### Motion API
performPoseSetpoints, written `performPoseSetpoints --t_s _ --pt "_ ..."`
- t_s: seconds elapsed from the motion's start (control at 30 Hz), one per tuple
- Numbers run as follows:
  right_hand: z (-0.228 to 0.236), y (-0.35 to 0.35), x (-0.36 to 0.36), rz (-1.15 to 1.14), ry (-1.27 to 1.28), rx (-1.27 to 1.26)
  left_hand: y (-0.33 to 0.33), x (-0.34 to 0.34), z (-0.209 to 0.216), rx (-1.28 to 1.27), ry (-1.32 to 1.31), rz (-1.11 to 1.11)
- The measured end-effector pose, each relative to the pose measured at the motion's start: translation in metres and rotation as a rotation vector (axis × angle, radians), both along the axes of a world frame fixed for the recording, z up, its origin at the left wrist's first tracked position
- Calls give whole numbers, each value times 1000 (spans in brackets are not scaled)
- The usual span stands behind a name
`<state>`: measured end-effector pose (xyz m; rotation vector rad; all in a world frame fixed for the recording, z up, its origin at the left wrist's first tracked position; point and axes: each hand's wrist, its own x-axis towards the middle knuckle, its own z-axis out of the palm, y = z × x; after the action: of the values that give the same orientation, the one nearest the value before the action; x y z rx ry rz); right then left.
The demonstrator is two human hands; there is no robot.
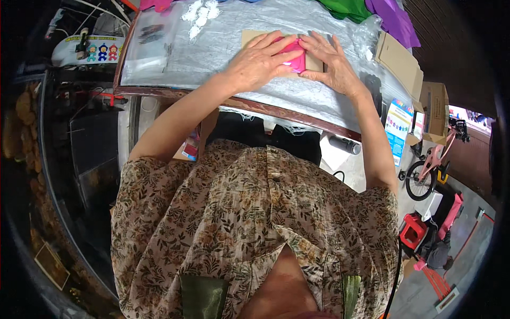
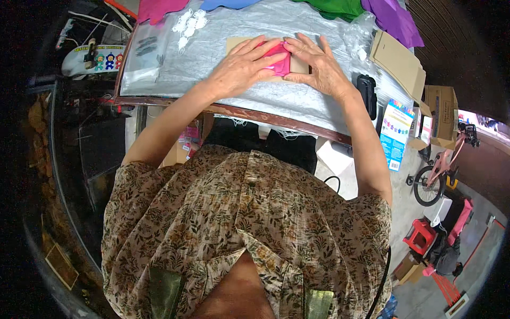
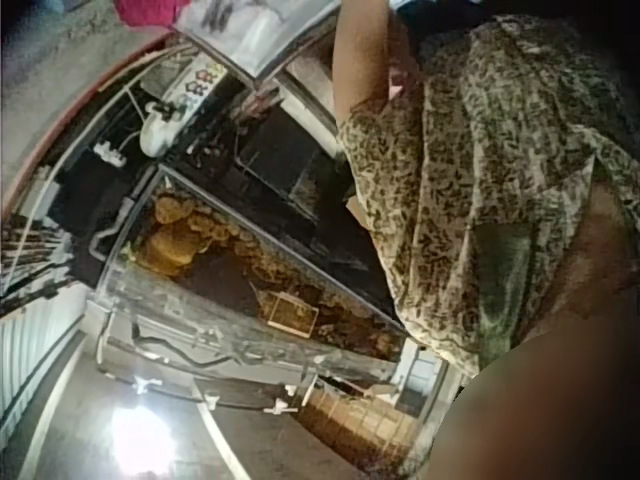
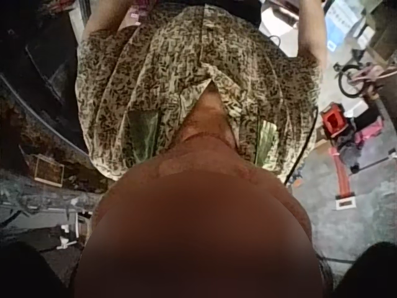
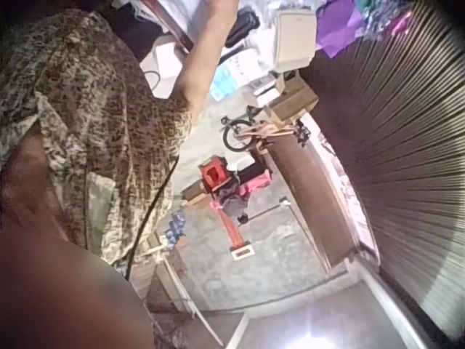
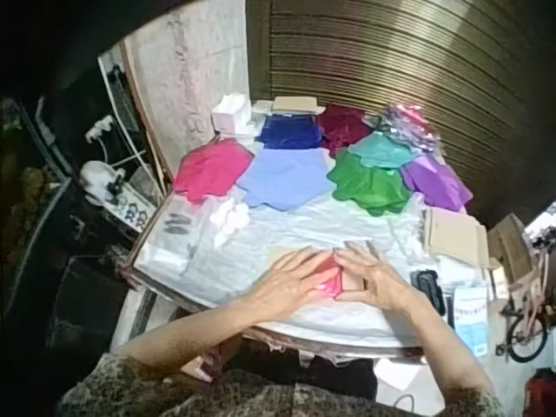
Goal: Folding various colorful plastic or foil sheets and inserting them into cardboard envelopes for packaging.
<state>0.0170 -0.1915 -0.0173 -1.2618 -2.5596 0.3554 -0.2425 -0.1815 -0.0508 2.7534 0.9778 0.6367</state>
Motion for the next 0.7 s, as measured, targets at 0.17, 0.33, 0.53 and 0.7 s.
performPoseSetpoints --t_s 0.17,0.33,0.53,0.7 --pt "5 0 1 17 5 42 1 -5 6 16 93 -25" --pt "-17 -23 26 -264 43 125 -2 -3 10 8 45 -21" --pt "-19 -38 1 -311 52 163 -5 -3 10 -14 79 -5" --pt "-16 -35 -11 -308 143 138 -6 3 12 0 73 -20"
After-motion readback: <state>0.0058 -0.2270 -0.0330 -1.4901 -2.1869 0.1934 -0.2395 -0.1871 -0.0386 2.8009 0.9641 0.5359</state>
